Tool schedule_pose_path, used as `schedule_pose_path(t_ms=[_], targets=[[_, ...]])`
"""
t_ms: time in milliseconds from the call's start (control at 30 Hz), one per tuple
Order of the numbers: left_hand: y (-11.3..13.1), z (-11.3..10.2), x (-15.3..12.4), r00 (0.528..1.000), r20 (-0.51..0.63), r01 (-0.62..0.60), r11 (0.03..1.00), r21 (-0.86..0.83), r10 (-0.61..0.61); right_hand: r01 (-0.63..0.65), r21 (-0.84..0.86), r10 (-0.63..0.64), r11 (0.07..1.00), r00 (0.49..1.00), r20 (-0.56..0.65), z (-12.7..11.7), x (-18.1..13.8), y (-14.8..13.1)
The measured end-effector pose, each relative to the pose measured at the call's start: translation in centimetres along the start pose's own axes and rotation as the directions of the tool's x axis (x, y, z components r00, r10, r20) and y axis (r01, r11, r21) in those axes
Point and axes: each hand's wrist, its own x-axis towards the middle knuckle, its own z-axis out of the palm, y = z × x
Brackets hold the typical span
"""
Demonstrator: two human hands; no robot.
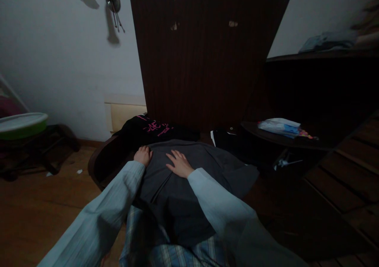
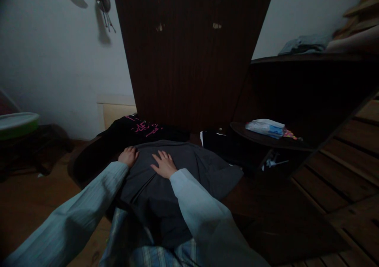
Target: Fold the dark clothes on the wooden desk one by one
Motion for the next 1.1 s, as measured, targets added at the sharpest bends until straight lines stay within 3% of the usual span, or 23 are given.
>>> schedule_pose_path(t_ms=[100,200,333,500,933,1000,1100], targets=[[0.0,0.6,-0.9,0.989,-0.104,-0.12,0.981,-0.15,0.105,-0.029,-0.029,0.032,0.999,0.994,0.108,0.3,0.2,0.0],[-0.1,1.3,-1.3,0.963,-0.06,-0.267,0.927,-0.263,0.261,-0.034,-0.053,0.041,0.998,0.99,0.134,0.4,0.4,0.0],[0.0,1.7,-1.3,0.976,0.112,-0.15,0.953,-0.262,0.184,-0.024,-0.067,0.034,0.997,0.987,0.156,0.2,0.4,-0.2],[0.1,1.1,-1.6,0.976,0.194,-0.064,0.98,-0.186,0.1,-0.018,-0.062,0.029,0.998,0.984,0.176,-0.1,0.4,-0.5],[-5.2,0.7,-2.8,0.977,0.214,0.024,0.99,-0.136,0.006,0.052,0.021,-0.055,0.998,0.981,0.185,0.9,2.2,-4.0],[-5.4,0.0,-2.6,0.973,0.229,0.008,0.993,-0.115,0.019,0.062,0.028,-0.066,0.998,0.983,0.174,0.9,2.3,-4.2],[-4.1,-2.0,-1.0,0.94,0.339,0.067,0.995,-0.075,-0.038,0.066,0.028,-0.07,0.997,0.985,0.159,1.0,2.3,-4.2]])
